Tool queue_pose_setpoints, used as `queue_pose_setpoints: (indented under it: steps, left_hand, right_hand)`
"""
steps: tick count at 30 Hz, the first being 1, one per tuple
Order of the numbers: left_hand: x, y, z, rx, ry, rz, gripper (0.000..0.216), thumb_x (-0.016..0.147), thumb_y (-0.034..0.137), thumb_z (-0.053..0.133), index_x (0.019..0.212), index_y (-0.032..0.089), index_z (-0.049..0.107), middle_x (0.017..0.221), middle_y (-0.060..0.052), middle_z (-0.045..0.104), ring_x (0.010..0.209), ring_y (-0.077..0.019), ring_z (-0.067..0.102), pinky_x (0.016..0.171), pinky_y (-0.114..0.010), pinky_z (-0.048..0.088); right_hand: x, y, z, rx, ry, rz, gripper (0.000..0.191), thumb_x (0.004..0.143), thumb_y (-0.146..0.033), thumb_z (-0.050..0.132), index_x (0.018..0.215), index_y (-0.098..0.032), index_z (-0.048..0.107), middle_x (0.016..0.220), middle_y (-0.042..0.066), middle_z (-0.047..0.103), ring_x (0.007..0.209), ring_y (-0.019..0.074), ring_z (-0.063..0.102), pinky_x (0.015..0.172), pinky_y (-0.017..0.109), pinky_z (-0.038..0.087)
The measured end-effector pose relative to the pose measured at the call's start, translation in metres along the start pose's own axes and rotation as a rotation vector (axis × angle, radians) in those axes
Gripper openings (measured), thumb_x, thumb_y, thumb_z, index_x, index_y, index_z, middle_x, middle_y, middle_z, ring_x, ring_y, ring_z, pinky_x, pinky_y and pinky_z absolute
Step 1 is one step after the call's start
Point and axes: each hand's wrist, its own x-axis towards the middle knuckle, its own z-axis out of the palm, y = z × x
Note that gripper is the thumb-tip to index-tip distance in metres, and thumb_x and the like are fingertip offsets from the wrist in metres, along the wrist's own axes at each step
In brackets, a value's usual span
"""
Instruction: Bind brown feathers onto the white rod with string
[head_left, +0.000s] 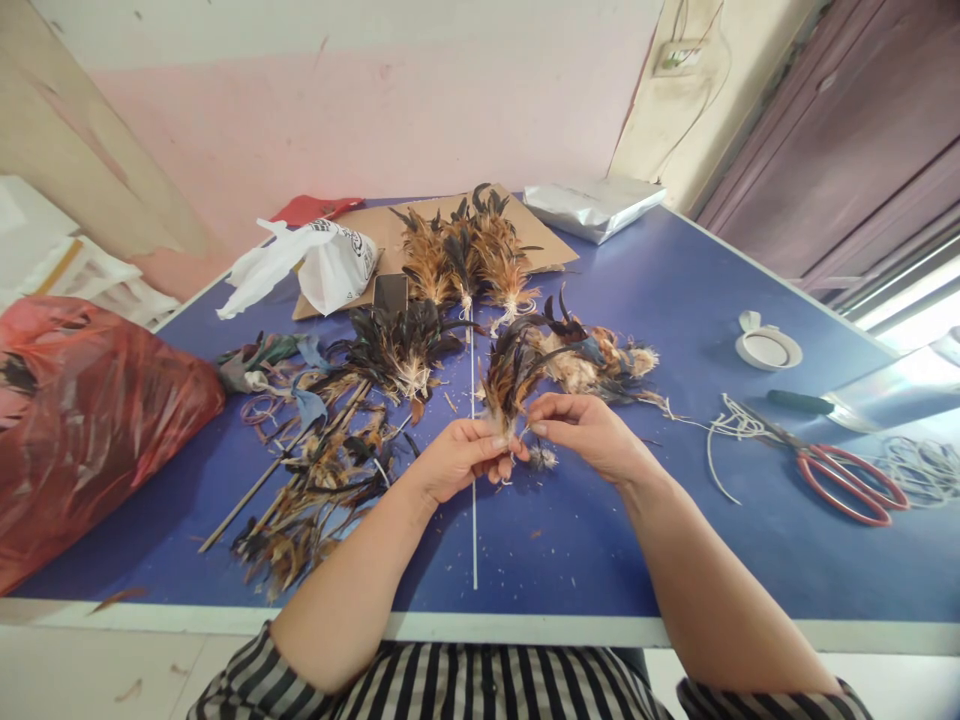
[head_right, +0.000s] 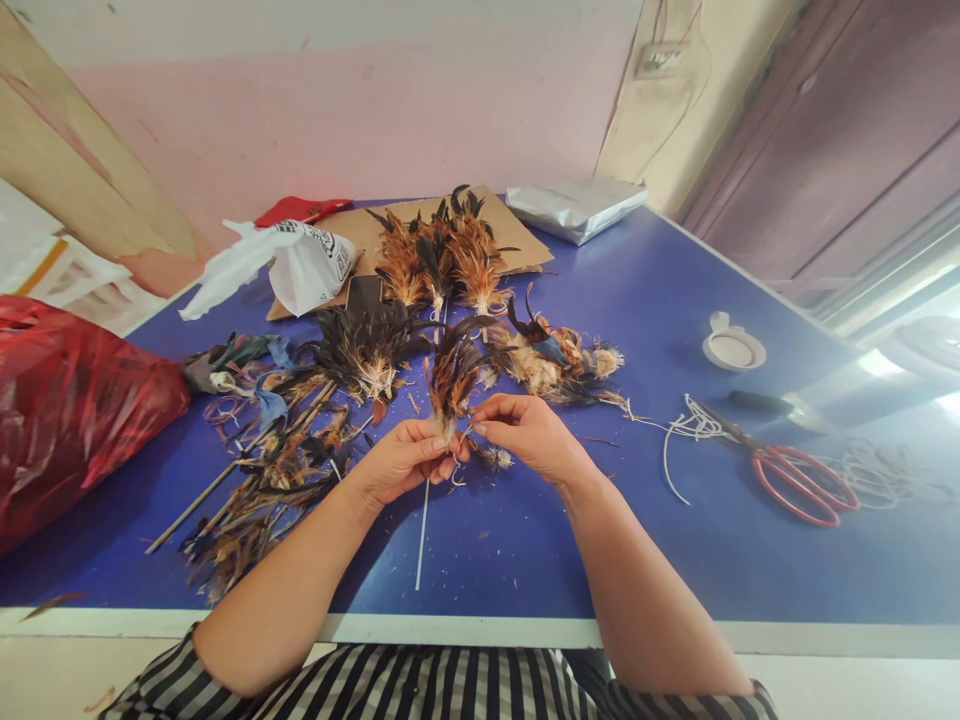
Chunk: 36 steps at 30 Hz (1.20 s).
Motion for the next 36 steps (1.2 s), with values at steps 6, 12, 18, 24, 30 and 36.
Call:
queue_pose_setpoints:
  steps: [6, 12, 18, 24, 30, 36]
  left_hand:
    - [0.0, -0.002, -0.002, -0.014, -0.018, 0.0, 0.021, 0.073, 0.029, 0.061, 0.08, 0.009, 0.065, 0.081, -0.01, 0.063, 0.054, -0.0074, 0.053, 0.047, -0.019, 0.039]
    - [-0.001, -0.001, 0.0, -0.005, -0.016, -0.03, 0.024, 0.071, 0.031, 0.063, 0.077, 0.009, 0.066, 0.08, -0.01, 0.064, 0.051, -0.0065, 0.05, 0.046, -0.019, 0.037]
    - [0.0, -0.001, 0.0, 0.014, -0.008, -0.06, 0.026, 0.069, 0.034, 0.064, 0.076, 0.009, 0.066, 0.071, -0.009, 0.063, 0.05, -0.0067, 0.049, 0.046, -0.019, 0.036]
    - [-0.001, -0.003, -0.002, 0.055, -0.045, -0.109, 0.028, 0.07, 0.036, 0.062, 0.077, 0.009, 0.066, 0.065, -0.008, 0.061, 0.051, -0.0081, 0.051, 0.047, -0.019, 0.038]
    - [-0.008, 0.003, 0.001, 0.18, -0.391, -0.26, 0.031, 0.066, 0.04, 0.065, 0.075, 0.01, 0.067, 0.08, -0.013, 0.065, 0.054, -0.0121, 0.056, 0.048, -0.023, 0.042]
    - [-0.014, 0.015, -0.007, 0.515, -0.409, -0.276, 0.026, 0.071, 0.038, 0.06, 0.08, 0.015, 0.067, 0.076, -0.006, 0.064, 0.066, -0.0126, 0.058, 0.054, -0.02, 0.043]
  right_hand:
    - [0.0, 0.001, 0.007, 0.244, -0.061, 0.0, 0.008, 0.065, -0.023, 0.065, 0.068, -0.017, 0.059, 0.066, -0.001, 0.057, 0.059, 0.0092, 0.049, 0.061, 0.024, 0.039]
    - [0.001, 0.002, 0.01, 0.265, 0.031, -0.018, 0.012, 0.063, -0.024, 0.066, 0.067, -0.018, 0.057, 0.075, 0.001, 0.056, 0.064, 0.0102, 0.049, 0.063, 0.024, 0.04]
    - [0.002, 0.002, 0.004, 0.363, 0.103, -0.019, 0.013, 0.068, -0.026, 0.062, 0.07, -0.018, 0.052, 0.077, 0.001, 0.056, 0.056, 0.0084, 0.048, 0.05, 0.021, 0.036]
    - [0.003, 0.002, -0.008, 0.622, 0.104, 0.079, 0.016, 0.069, -0.028, 0.061, 0.075, -0.02, 0.048, 0.07, -0.001, 0.057, 0.046, 0.0059, 0.045, 0.04, 0.019, 0.031]
    - [0.005, -0.005, -0.039, 0.794, 0.264, -0.002, 0.018, 0.067, -0.022, 0.062, 0.066, -0.02, 0.043, 0.056, -0.006, 0.039, 0.043, 0.0038, 0.036, 0.041, 0.017, 0.034]
    - [0.005, -0.005, -0.055, 0.666, 0.304, -0.084, 0.024, 0.07, -0.029, 0.061, 0.064, -0.021, 0.039, 0.053, -0.007, 0.031, 0.039, 0.0046, 0.025, 0.037, 0.02, 0.029]
